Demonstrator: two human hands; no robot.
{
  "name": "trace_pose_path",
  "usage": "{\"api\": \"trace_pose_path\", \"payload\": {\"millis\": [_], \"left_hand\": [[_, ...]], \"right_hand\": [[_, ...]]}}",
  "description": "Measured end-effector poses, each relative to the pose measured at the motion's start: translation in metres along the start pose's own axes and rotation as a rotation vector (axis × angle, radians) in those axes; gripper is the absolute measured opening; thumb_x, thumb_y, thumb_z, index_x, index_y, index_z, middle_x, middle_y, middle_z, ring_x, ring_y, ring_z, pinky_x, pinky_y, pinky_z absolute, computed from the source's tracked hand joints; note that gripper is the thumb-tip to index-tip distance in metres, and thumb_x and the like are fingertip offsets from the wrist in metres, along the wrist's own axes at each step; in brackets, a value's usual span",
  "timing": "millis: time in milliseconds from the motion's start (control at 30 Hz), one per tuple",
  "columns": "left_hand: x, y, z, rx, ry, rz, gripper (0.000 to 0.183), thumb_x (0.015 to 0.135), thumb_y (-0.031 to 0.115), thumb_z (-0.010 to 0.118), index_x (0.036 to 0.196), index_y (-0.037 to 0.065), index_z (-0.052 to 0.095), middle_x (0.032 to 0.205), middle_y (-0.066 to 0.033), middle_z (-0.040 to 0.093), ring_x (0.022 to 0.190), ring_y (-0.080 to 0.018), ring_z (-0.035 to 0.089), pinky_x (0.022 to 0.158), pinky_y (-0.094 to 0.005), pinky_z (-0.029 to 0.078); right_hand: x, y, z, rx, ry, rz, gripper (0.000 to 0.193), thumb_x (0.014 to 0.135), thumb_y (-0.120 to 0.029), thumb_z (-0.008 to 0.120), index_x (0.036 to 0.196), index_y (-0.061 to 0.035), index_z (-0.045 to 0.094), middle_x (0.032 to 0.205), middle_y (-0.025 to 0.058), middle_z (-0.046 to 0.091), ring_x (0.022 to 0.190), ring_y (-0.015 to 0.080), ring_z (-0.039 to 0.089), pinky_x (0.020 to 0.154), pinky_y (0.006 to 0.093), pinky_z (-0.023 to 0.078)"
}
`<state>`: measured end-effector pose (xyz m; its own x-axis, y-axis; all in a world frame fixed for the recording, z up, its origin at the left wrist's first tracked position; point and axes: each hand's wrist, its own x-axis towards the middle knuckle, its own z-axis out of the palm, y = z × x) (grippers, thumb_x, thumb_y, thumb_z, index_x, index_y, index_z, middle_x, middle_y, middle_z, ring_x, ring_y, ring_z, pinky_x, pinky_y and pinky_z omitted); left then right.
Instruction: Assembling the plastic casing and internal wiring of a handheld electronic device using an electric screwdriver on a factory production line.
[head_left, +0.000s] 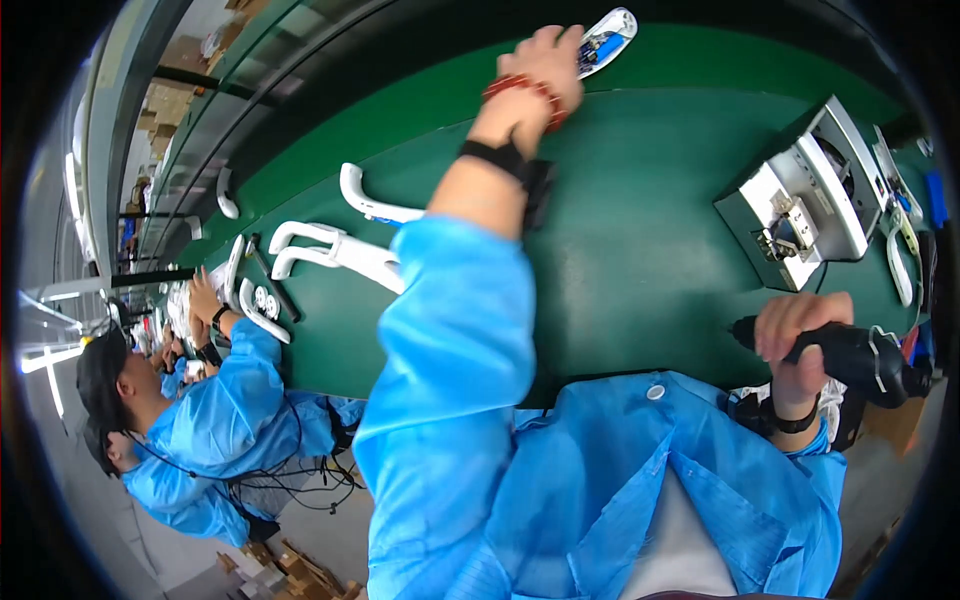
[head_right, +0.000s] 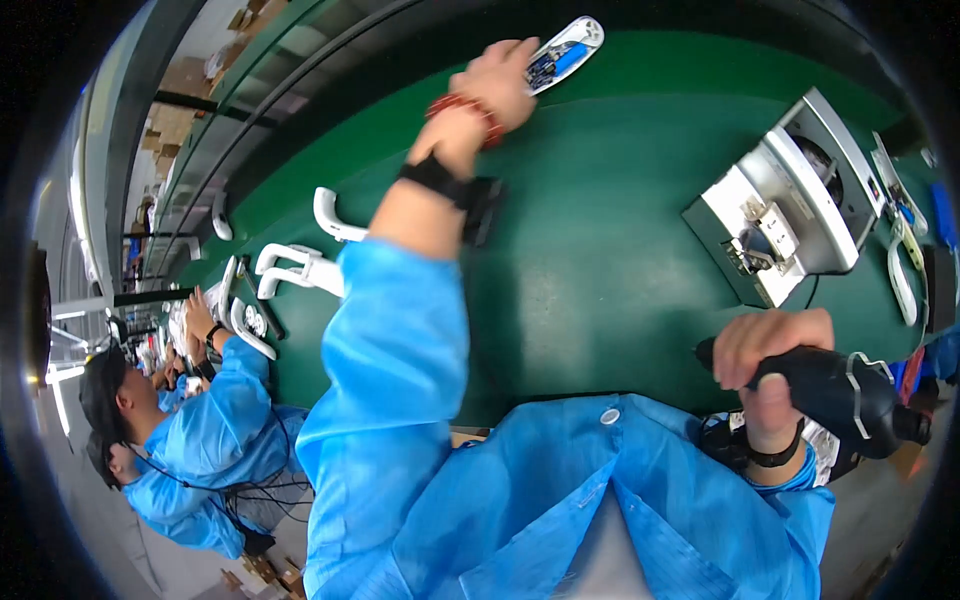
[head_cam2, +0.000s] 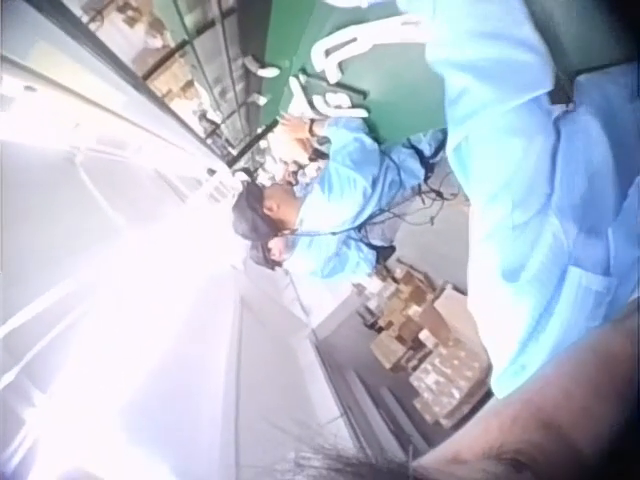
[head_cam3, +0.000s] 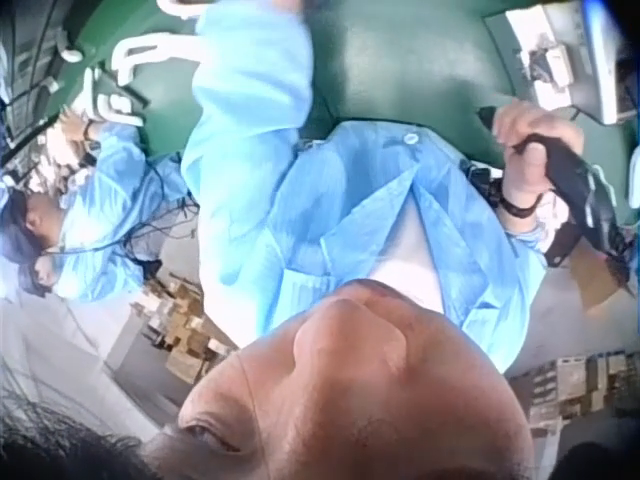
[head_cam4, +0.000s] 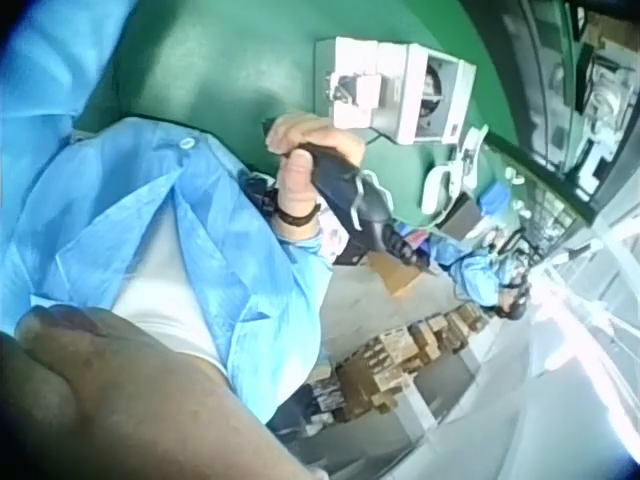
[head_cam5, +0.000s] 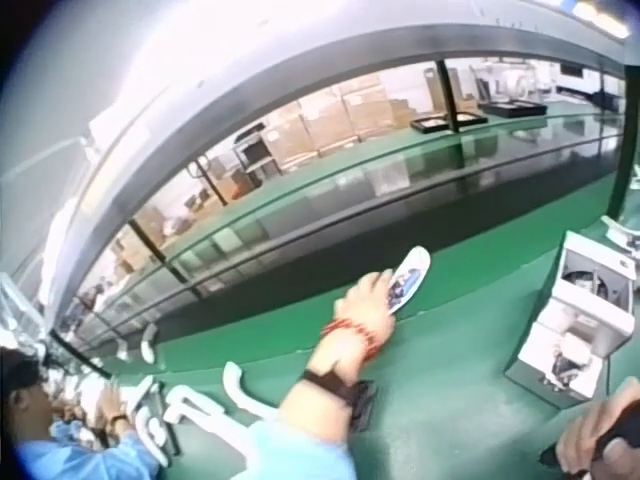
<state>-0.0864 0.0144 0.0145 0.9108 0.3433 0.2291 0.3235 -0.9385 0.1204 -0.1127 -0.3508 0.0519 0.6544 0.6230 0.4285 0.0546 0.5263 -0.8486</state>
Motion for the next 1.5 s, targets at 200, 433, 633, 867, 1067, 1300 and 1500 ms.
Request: {"api": "trace_pose_path", "payload": {"millis": [200,433,633,867,1067,1300,1500], "left_hand": [[-0.13,-0.094,-0.122,-0.147,-0.605,0.101,0.074,0.069,0.025,0.081,0.133,0.007,0.049,0.136,-0.016,0.05,0.127,-0.033,0.046,0.106,-0.04,0.037],[-0.175,-0.089,-0.095,0.138,-0.39,0.035,0.037,0.075,0.017,0.073,0.109,0.009,0.062,0.105,-0.0118,0.063,0.1,-0.0321,0.058,0.093,-0.0436,0.041],[-0.167,0.053,-0.087,-0.251,-0.486,0.262,0.061,0.076,0.026,0.072,0.133,0.017,0.052,0.091,-0.0115,0.064,0.081,-0.0316,0.062,0.071,-0.0391,0.051],[-0.179,0.103,-0.079,-0.144,-0.312,0.196,0.05,0.077,0.035,0.071,0.123,0.017,0.062,0.089,-0.0071,0.062,0.078,-0.0268,0.063,0.065,-0.0381,0.051],[-0.197,0.062,-0.08,-0.096,-0.187,0.219,0.061,0.071,0.038,0.075,0.123,0.011,0.06,0.097,-0.0047,0.062,0.084,-0.0235,0.06,0.072,-0.0371,0.045],[-0.202,0.065,-0.078,-0.234,-0.292,0.333,0.073,0.061,0.037,0.081,0.124,0.007,0.058,0.087,-0.0067,0.059,0.076,-0.0249,0.061,0.067,-0.0365,0.049],[-0.204,0.081,-0.062,-0.279,-0.283,0.294,0.066,0.064,0.042,0.079,0.113,0.002,0.06,0.086,-0.0085,0.06,0.076,-0.025,0.063,0.066,-0.0351,0.05]], "right_hand": [[0.025,-0.031,-0.047,0.117,0.078,-0.149,0.029,0.091,-0.034,0.059,0.093,-0.0112,0.041,0.065,0.0005,0.049,0.048,0.0113,0.046,0.049,0.0262,0.041],[0.068,-0.031,-0.03,0.019,-0.025,-0.317,0.024,0.096,-0.024,0.053,0.106,-0.0056,0.043,0.068,0.0069,0.049,0.054,0.016,0.048,0.052,0.0314,0.044],[0.076,-0.018,-0.021,-0.088,0.093,-0.341,0.013,0.093,-0.01,0.052,0.101,-0.0012,0.047,0.062,0.0086,0.052,0.052,0.0153,0.051,0.051,0.0303,0.046],[0.08,-0.016,-0.01,-0.113,0.029,-0.242,0.019,0.096,-0.022,0.046,0.106,-0.0061,0.043,0.066,0.006,0.048,0.053,0.0143,0.045,0.053,0.0298,0.042],[0.079,-0.011,0.005,-0.169,-0.013,-0.254,0.018,0.097,-0.022,0.045,0.105,-0.006,0.044,0.066,0.0066,0.048,0.053,0.015,0.048,0.053,0.0306,0.043],[0.082,-0.006,0.026,-0.18,-0.022,-0.183,0.016,0.097,-0.02,0.043,0.105,-0.0064,0.045,0.066,0.0068,0.048,0.054,0.0151,0.046,0.054,0.0306,0.042],[0.063,0.006,0.052,-0.083,-0.074,-0.129,0.024,0.097,-0.03,0.044,0.106,-0.0081,0.044,0.066,0.0037,0.047,0.053,0.0142,0.044,0.05,0.0295,0.04]]}}
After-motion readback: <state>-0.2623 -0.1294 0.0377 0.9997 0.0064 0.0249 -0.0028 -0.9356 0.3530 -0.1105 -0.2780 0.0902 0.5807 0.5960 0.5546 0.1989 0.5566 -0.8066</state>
